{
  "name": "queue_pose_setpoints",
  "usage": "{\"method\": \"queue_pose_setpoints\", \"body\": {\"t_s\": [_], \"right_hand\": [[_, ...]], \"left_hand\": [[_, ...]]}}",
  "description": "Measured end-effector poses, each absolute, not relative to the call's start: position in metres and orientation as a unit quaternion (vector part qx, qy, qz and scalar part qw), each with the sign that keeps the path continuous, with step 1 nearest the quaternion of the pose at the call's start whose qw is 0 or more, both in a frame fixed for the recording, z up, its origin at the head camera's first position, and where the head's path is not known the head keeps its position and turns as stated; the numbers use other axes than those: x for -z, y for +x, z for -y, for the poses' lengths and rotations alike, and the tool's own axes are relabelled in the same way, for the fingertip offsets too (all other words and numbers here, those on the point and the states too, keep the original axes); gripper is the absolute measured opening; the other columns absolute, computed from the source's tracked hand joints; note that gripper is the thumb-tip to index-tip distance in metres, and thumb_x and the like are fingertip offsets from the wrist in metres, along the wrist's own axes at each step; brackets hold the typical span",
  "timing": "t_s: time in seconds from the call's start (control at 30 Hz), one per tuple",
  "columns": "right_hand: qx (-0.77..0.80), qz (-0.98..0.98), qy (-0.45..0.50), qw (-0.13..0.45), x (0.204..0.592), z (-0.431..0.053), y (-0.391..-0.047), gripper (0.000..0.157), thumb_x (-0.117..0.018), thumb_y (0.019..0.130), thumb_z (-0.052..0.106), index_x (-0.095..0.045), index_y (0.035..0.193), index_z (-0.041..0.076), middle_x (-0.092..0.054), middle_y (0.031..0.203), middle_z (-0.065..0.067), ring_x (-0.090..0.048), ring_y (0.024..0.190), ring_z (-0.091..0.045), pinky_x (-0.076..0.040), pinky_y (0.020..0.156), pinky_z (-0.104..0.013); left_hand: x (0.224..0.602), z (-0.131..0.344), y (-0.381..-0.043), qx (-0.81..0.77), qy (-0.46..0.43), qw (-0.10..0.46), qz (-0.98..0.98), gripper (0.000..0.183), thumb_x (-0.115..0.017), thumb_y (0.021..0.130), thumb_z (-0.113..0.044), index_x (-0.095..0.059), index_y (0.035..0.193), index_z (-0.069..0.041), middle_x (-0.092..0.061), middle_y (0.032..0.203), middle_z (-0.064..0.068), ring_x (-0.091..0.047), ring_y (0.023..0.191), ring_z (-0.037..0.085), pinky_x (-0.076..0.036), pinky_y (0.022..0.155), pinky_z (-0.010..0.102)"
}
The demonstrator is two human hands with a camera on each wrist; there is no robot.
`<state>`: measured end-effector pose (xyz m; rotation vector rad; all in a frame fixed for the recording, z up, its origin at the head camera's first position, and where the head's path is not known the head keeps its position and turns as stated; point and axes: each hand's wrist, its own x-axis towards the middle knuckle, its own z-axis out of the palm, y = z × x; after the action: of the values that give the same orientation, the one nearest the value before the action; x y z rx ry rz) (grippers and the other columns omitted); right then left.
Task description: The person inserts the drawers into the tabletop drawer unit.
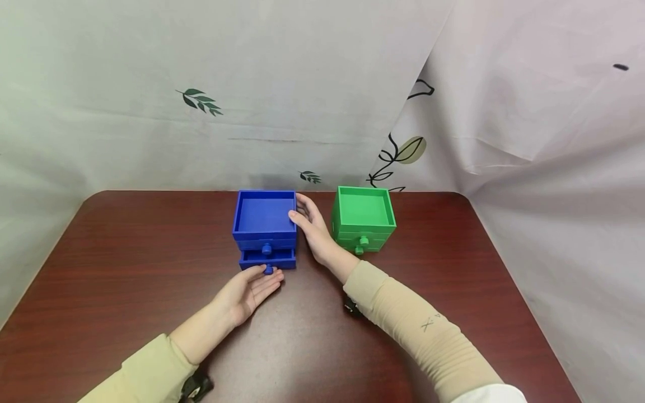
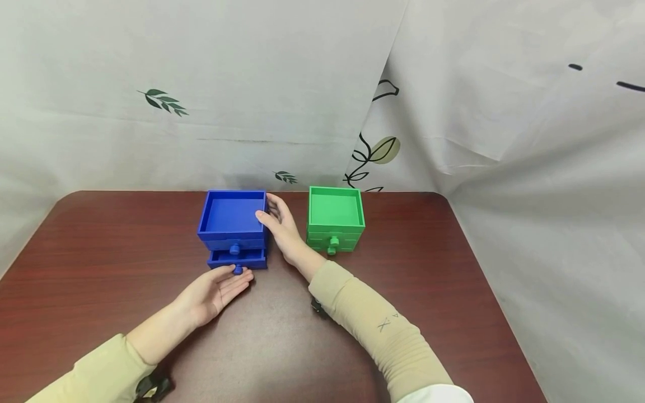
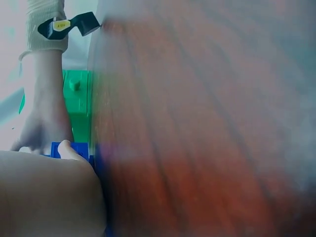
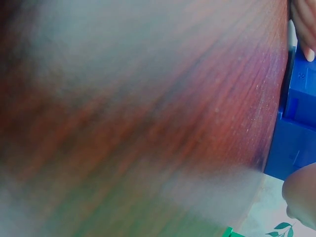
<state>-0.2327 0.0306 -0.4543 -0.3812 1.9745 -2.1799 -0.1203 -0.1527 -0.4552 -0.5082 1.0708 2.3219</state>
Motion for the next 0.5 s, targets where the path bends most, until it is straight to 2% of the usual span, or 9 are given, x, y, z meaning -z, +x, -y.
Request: {"method": "queue_pose_setpoints", "body": {"t_s": [0.13,0.37,0.5], "right_hand": [[0.731,-0.665,-0.127,0.089,0.454,-0.031,-0.232,0.061,-0.053,0.106,0.013,-0.033,0.163,0.003,-0.042,0.161,-0.023,-0.042,0.15,-0.037,-0.037,0.128,-0.046],[0.733,-0.663,-0.126,0.09,0.454,-0.031,-0.233,0.062,-0.052,0.106,0.013,-0.032,0.164,0.003,-0.042,0.162,-0.024,-0.041,0.15,-0.037,-0.036,0.128,-0.047],[0.733,-0.662,-0.126,0.092,0.454,-0.031,-0.233,0.062,-0.052,0.106,0.012,-0.032,0.164,0.002,-0.041,0.162,-0.024,-0.041,0.151,-0.037,-0.036,0.129,-0.047]], "left_hand": [[0.455,0.153,-0.123,-0.861,-0.188,0.273,-0.386,0.016,-0.04,0.114,-0.01,-0.054,0.108,-0.005,-0.079,0.095,0.006,-0.079,0.091,0.014,-0.067,0.091,0.027],[0.453,0.154,-0.13,-0.857,-0.186,0.276,-0.393,0.013,-0.04,0.115,-0.012,-0.046,0.122,-0.003,-0.078,0.096,0.006,-0.078,0.091,0.013,-0.066,0.092,0.026],[0.452,0.155,-0.133,-0.859,-0.192,0.277,-0.387,0.012,-0.039,0.115,-0.012,-0.044,0.124,-0.005,-0.078,0.096,0.006,-0.078,0.091,0.013,-0.066,0.092,0.027]]}}
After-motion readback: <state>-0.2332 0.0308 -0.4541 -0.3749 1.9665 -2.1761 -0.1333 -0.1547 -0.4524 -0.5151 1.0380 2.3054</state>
